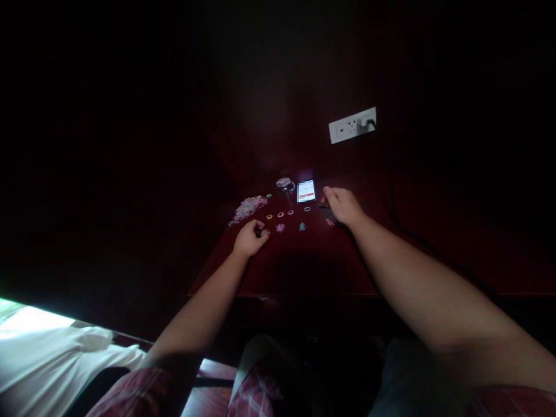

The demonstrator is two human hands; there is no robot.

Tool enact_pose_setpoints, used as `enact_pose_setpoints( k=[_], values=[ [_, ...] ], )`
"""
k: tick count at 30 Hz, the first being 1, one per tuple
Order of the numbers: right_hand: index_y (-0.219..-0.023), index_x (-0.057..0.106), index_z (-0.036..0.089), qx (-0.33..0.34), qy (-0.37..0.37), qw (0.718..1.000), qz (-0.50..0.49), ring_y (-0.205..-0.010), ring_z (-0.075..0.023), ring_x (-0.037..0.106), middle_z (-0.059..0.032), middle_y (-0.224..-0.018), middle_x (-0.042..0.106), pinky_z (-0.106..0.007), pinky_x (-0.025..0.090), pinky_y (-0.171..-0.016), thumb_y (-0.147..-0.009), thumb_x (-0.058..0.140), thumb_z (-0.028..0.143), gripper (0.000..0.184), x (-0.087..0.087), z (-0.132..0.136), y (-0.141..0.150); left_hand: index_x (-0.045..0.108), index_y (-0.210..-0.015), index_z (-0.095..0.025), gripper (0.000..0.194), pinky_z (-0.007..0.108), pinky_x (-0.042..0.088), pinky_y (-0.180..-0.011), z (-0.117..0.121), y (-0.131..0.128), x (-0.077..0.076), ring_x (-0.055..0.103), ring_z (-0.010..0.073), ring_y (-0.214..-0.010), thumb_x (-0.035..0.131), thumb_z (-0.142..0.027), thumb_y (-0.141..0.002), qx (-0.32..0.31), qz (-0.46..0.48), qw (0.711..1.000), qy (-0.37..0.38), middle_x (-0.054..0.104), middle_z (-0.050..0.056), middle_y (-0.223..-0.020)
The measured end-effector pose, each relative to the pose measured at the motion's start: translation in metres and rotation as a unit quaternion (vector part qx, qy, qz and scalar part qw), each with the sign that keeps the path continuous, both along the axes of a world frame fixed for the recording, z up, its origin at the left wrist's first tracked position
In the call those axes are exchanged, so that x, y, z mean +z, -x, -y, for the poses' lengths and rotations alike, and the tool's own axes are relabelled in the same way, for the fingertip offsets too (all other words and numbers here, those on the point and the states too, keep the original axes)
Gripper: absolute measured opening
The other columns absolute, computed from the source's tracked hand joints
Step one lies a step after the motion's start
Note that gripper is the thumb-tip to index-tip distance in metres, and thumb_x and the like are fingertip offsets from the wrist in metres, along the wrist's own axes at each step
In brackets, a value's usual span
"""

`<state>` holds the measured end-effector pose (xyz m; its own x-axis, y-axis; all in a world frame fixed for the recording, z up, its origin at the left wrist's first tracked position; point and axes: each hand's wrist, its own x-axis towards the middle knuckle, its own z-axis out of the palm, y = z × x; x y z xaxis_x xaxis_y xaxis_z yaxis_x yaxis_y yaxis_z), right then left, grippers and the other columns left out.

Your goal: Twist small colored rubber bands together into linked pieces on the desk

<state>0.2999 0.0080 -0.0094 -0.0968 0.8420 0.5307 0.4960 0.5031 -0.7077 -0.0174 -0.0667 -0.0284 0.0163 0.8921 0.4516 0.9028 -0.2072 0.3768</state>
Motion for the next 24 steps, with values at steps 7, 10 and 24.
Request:
enact_pose_setpoints(
  k=[7,10,24],
  values=[
    [-0.07,0.065,0.018,0.0,-0.033,0.998,0.062,-0.062,-0.0166,0.056,-0.0044,-0.066,0.064,-0.027,0.037,-0.058,-0.09,0.042,0.041,0.038,0.001,0.001,0.003,0.058,-0.09,-0.022,0.017,0.028,0.047,-0.071,-0.003,0.001,0.0,0.062,0.0152,-0.072,0.065,-0.029,-0.076,0.037,0.028,0.999,0.005,0.067,0.002,-0.087],
    [-0.067,0.062,0.019,-0.023,-0.037,0.994,0.099,-0.058,-0.0159,0.053,-0.0037,-0.062,0.062,-0.028,0.035,-0.055,-0.086,0.047,0.04,0.033,0.002,-0.001,0.0,0.058,-0.088,-0.022,0.015,0.027,0.047,-0.07,-0.004,0.002,-0.002,0.063,0.0144,-0.07,0.065,-0.027,-0.076,0.039,0.048,0.998,0.006,0.068,0.002,-0.087],
    [-0.077,0.063,0.021,0.032,0.125,0.947,0.296,-0.059,-0.0144,0.058,0.0,-0.066,0.068,-0.027,0.04,-0.061,-0.071,0.069,0.038,0.019,-0.003,-0.004,-0.008,0.059,-0.089,-0.022,0.015,0.027,0.048,-0.069,-0.007,0.003,-0.002,0.064,0.0148,-0.07,0.065,-0.029,-0.076,0.028,0.079,0.996,0.029,0.071,0.002,-0.089]
  ],
)
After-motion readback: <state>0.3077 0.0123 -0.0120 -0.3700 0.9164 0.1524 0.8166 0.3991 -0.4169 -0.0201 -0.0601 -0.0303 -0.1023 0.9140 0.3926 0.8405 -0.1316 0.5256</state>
